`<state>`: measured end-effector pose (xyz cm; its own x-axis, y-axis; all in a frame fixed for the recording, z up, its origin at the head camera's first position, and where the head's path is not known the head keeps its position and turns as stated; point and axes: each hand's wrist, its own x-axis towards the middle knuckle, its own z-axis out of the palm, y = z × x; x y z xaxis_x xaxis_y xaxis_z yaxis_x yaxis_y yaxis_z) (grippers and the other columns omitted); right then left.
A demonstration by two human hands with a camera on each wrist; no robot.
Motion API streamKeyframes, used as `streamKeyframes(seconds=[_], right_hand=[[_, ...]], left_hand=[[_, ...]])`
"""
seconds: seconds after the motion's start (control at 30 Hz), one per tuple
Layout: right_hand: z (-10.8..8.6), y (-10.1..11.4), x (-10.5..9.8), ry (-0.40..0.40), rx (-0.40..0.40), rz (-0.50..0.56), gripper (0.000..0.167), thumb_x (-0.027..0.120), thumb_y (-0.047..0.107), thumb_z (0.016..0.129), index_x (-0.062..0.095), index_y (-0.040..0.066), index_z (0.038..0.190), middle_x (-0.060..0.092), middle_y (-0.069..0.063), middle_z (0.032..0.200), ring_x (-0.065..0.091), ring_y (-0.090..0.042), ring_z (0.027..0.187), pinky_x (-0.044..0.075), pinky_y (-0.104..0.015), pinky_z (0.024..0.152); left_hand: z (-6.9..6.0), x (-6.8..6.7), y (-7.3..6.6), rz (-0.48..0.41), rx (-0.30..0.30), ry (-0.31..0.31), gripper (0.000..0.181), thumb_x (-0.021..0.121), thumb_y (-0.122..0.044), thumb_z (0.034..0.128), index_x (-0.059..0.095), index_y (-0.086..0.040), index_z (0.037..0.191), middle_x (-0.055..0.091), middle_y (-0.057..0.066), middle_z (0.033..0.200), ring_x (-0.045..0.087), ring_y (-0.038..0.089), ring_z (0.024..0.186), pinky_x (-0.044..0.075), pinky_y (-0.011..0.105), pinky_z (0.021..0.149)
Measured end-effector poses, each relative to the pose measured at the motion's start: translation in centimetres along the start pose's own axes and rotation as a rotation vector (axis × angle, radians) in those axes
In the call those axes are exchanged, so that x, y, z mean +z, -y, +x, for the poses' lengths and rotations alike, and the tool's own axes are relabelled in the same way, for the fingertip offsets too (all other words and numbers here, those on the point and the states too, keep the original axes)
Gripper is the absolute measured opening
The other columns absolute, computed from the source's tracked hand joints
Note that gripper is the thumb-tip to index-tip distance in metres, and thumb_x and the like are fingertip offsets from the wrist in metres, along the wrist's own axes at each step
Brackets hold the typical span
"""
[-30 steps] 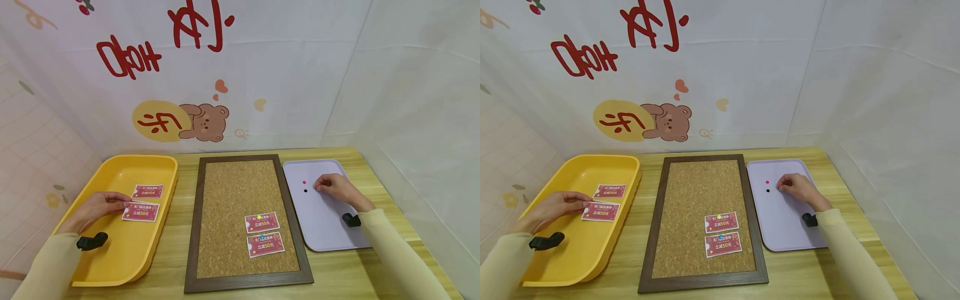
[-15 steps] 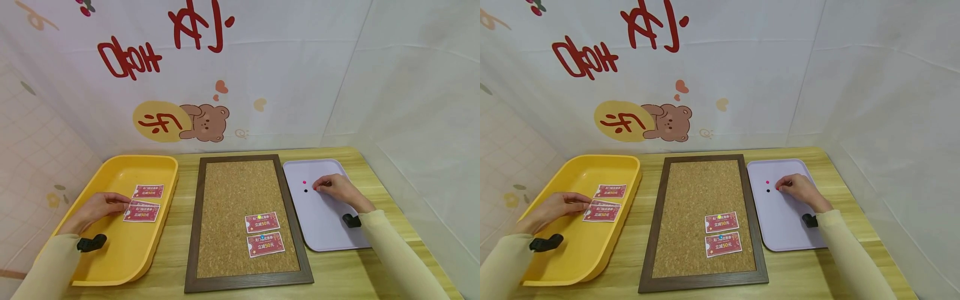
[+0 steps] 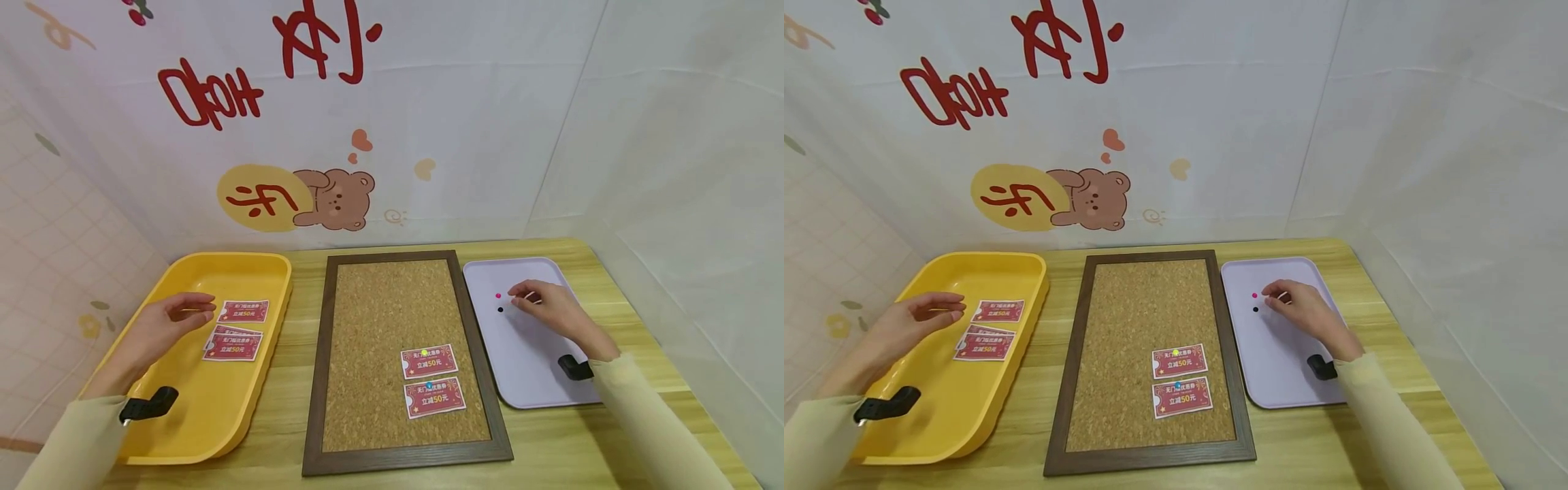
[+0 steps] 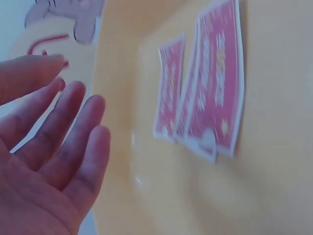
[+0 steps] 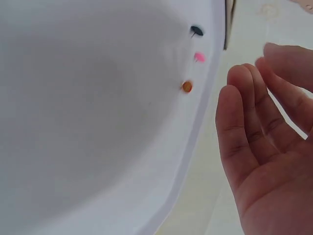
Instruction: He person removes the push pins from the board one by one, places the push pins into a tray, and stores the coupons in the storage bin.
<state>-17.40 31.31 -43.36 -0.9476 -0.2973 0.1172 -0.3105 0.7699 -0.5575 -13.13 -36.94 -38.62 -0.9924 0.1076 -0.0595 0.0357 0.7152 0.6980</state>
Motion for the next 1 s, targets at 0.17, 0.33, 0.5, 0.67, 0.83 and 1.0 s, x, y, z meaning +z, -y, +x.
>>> streamKeyframes(seconds=[0.17,0.33,0.5,0.67,0.83,1.0], right_hand=[[-0.5,1.6,0.2,-0.03,0.033,0.04,0.02,0.068,0.017,0.101,0.072,0.002,0.114,0.074,-0.008,0.105,0.071,-0.026,0.093,0.055,-0.034,0.078],[-0.8,3.0,0.7,-0.07,0.02,0.108,0.018,0.069,0.015,0.101,0.07,0.002,0.113,0.074,-0.005,0.1,0.07,-0.022,0.091,0.055,-0.028,0.078],[-1.1,3.9,1.4,-0.125,-0.031,0.132,0.014,0.071,0.009,0.098,0.071,0.001,0.11,0.074,-0.004,0.099,0.068,-0.015,0.089,0.055,-0.025,0.08],[-1.6,4.9,2.1,-0.164,-0.071,0.127,0.012,0.072,0.009,0.097,0.071,0.004,0.108,0.073,-0.002,0.098,0.066,-0.015,0.09,0.055,-0.027,0.08],[-1.9,6.0,2.6,-0.175,-0.099,0.138,0.011,0.073,0.009,0.096,0.072,0.007,0.107,0.073,-0.001,0.098,0.066,-0.012,0.086,0.056,-0.028,0.077],[-2.3,6.9,3.0,-0.156,-0.119,0.153,0.012,0.073,0.008,0.096,0.072,0.006,0.108,0.073,0.001,0.1,0.067,-0.012,0.087,0.056,-0.029,0.078]], left_hand=[[-0.7,0.9,-2.4,-0.011,0.068,-0.082,0.045,0.064,-0.03,0.1048,0.059,0.0,0.139,0.065,0.024,0.13,0.053,-0.018,0.097,0.044,0.004,0.08],[-1.3,1.9,-4.6,-0.036,0.117,-0.128,0.043,0.064,-0.03,0.1044,0.061,-0.003,0.138,0.063,0.022,0.133,0.052,-0.015,0.101,0.043,0.003,0.083],[-2.0,3.3,-6.9,-0.049,0.148,-0.148,0.04,0.064,-0.031,0.1046,0.063,-0.007,0.137,0.064,0.017,0.134,0.053,-0.012,0.104,0.041,0.003,0.086],[-2.3,5.0,-9.0,-0.135,0.195,-0.133,0.037,0.065,-0.024,0.1039,0.064,-0.009,0.138,0.066,0.011,0.132,0.06,-0.006,0.105,0.048,0.01,0.085],[-2.4,6.6,-10.7,-0.224,0.216,-0.075,0.036,0.066,-0.02,0.1034,0.064,-0.012,0.139,0.065,0.008,0.136,0.063,0.0,0.11,0.054,0.017,0.075],[-2.5,8.1,-12.0,-0.276,0.229,-0.008,0.037,0.066,-0.02,0.1033,0.063,-0.012,0.139,0.064,0.006,0.14,0.062,0.004,0.118,0.055,0.018,0.08]])
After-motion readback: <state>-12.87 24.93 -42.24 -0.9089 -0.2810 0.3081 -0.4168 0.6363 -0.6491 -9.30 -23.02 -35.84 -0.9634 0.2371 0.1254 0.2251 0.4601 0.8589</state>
